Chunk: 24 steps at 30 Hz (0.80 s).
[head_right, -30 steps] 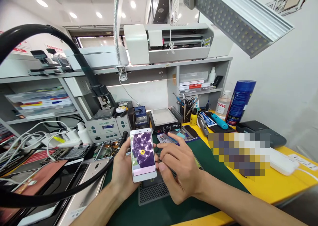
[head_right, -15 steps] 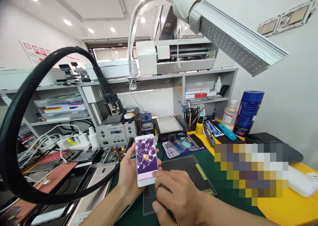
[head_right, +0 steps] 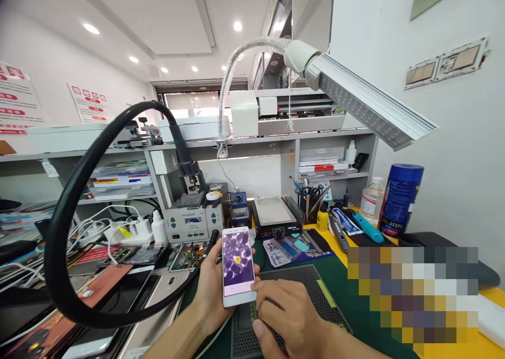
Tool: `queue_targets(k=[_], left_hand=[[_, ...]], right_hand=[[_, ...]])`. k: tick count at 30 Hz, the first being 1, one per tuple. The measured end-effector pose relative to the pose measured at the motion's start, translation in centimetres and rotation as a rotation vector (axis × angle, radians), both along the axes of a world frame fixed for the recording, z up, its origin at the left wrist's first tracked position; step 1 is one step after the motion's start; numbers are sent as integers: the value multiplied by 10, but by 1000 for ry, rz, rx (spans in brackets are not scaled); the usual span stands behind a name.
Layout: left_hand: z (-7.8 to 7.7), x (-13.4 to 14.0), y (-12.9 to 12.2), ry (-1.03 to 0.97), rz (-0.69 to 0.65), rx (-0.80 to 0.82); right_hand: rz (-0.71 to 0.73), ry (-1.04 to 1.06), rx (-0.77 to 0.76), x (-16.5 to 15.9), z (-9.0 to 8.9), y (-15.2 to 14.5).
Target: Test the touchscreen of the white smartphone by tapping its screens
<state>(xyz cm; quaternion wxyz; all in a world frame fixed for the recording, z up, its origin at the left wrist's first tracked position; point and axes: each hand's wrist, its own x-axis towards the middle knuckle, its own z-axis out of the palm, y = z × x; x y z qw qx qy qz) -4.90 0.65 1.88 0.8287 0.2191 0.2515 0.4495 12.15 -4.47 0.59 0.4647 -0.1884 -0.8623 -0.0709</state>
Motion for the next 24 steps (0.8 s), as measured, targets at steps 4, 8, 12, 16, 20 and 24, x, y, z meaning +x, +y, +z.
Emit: queue_targets(k=[4, 8, 12, 16, 20, 24], left_hand=[[-1, 0, 1, 8, -5, -18], [-1, 1, 1, 32, 4, -30], [-3, 1, 1, 36, -2, -25], [-6, 2, 3, 48, 2, -25], [-6, 3, 5, 44, 24, -58], [-3, 4, 3, 34, 21, -66]], right_hand=[[-11, -1, -13, -1, -1, 0], [6, -42, -1, -2, -1, 2], [-15, -61, -6, -1, -2, 4], [-18, -29, 21, -2, -11, 9], [0, -7, 53, -4, -23, 17], [-3, -27, 82, -3, -28, 23]])
